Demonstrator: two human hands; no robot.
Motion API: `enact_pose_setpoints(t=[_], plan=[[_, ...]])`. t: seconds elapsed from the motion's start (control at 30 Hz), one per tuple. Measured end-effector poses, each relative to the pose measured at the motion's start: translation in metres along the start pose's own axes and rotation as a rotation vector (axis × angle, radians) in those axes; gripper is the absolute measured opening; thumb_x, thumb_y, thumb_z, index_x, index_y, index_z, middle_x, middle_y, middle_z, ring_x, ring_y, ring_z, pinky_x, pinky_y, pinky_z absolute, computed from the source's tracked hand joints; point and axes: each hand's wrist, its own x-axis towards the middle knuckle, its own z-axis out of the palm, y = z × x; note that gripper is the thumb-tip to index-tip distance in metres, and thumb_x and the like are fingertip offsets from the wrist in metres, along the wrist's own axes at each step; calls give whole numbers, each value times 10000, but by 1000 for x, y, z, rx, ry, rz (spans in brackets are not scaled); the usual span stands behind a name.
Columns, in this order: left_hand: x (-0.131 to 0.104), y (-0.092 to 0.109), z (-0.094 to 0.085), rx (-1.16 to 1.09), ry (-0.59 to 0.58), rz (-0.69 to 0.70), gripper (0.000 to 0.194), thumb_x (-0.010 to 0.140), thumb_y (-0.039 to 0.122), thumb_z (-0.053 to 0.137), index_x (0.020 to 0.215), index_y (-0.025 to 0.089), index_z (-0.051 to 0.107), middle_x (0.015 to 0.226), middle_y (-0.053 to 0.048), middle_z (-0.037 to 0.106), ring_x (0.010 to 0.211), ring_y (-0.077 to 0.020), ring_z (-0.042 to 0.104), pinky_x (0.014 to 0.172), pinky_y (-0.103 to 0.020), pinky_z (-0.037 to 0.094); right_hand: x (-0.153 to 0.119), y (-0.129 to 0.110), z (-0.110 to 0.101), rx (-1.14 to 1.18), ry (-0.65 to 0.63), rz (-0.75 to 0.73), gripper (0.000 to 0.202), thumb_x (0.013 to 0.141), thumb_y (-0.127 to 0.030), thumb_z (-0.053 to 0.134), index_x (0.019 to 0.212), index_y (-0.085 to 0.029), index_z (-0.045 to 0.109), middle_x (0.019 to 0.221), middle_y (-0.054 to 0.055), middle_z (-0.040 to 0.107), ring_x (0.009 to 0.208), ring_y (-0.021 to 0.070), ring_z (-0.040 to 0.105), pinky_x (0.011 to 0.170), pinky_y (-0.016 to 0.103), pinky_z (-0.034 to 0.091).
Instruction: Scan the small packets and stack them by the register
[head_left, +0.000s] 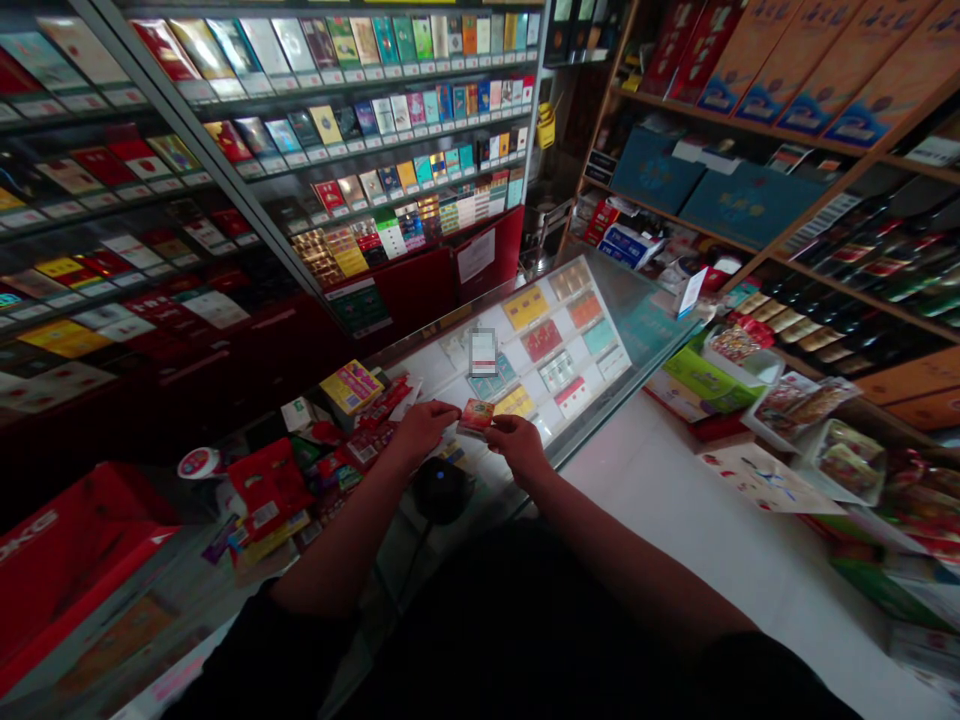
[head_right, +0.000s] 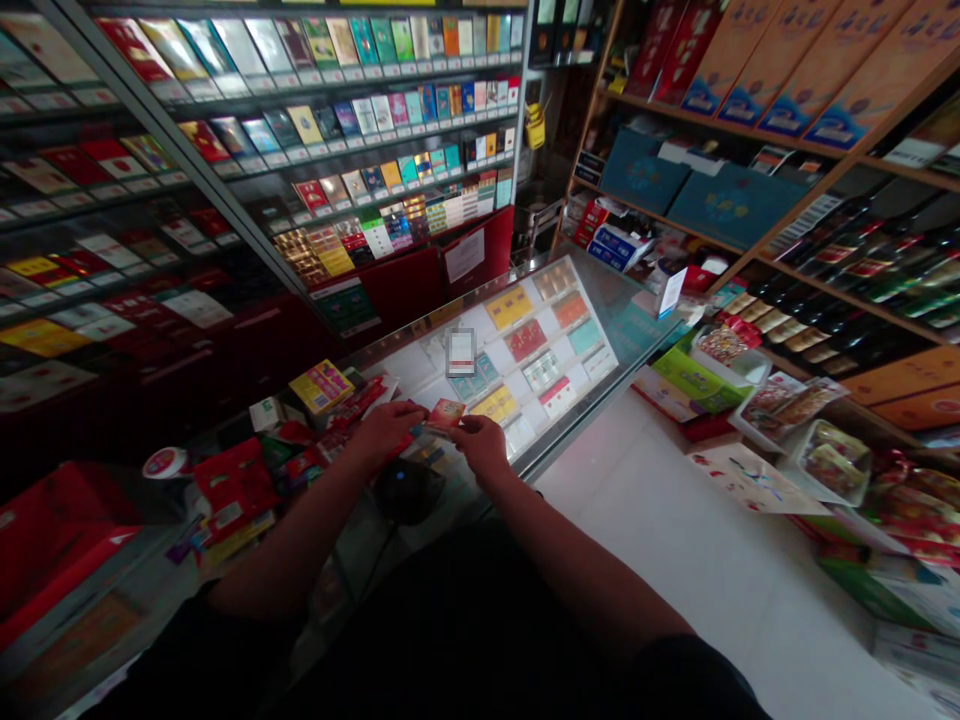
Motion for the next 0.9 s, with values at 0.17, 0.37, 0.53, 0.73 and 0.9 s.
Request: enact_pose_setpoints(t=[0.17, 0.37, 0.53, 0.73, 0.9], plan=[[9, 10, 8, 59, -17, 110, 265, 815, 421, 631, 889, 239, 809, 991, -59, 826, 957, -254, 734, 863, -348, 557, 3, -9, -10, 134, 31, 104, 480, 556, -273, 874, 984, -151, 693, 723, 24, 725, 605, 149, 648, 595, 277, 522], [16, 16, 22, -9, -86, 107, 320, 809, 457, 643, 966, 241, 820, 973, -61, 823, 902, -256, 733, 814, -346, 551, 12, -17, -26, 181, 67, 156, 473, 533, -234, 835, 976, -157, 689, 679, -1, 702, 584, 138, 631, 573, 256, 512], [16, 15, 27, -41, -100, 63, 353, 806, 521, 682, 975, 241, 816, 989, -64, 827, 892, -256, 735, 803, -347, 547, 27, -19, -44, 208, 89, 190, 418, 542, -238, 825, 931, -161, 692, 675, 8, 713, 564, 136, 630, 556, 252, 521], [11, 19, 15, -12, -55, 134, 391, 761, 539, 695, 925, 208, 825, 1031, -87, 831, 1019, -300, 736, 936, -388, 539, 57, -25, -81, 305, 245, 158, 302, 500, -124, 791, 784, -158, 695, 592, -10, 677, 511, 115, 588, 499, 225, 507], [2, 18, 5, -42, -7, 59, 418, 735, 550, 720, 930, 193, 819, 1023, -97, 830, 1010, -303, 735, 904, -391, 542, 87, -33, -130, 309, 449, 118, 278, 513, -76, 787, 749, -168, 671, 551, -25, 656, 496, 121, 594, 485, 227, 534]])
